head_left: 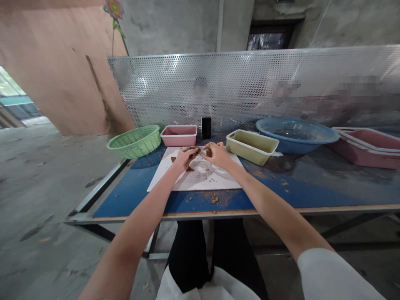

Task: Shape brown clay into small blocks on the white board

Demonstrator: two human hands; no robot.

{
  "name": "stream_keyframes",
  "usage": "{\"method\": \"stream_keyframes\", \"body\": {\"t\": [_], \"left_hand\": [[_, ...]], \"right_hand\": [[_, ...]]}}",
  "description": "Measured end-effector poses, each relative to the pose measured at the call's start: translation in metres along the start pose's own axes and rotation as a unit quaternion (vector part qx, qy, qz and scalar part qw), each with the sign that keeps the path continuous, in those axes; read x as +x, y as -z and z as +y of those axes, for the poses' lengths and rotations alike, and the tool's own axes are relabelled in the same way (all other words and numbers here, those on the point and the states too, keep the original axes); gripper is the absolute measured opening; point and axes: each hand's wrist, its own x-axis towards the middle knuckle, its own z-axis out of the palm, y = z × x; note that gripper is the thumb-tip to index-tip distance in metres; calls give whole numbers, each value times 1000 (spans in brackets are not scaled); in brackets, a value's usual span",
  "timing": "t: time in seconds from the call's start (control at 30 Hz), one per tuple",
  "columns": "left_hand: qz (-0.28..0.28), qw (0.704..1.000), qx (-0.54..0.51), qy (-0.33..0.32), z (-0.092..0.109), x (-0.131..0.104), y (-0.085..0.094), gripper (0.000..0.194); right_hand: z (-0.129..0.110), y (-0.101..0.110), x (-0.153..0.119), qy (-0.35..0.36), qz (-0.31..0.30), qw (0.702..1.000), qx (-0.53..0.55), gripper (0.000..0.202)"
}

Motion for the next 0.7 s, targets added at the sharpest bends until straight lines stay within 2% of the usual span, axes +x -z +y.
{"method": "stream_keyframes", "body": {"t": [0.2, 0.43, 0.7], "left_hand": [[23, 999, -13, 22, -1, 3, 1, 33], [23, 996, -38, 82, 2, -4, -3, 29], [-24, 992, -40, 119, 8, -11, -7, 41]], "right_hand": [[-9, -9, -1, -16, 13, 1000, -6, 29], [-20, -12, 0, -13, 81, 995, -51, 49], [-28, -10, 0, -1, 92, 994, -60, 54]]}}
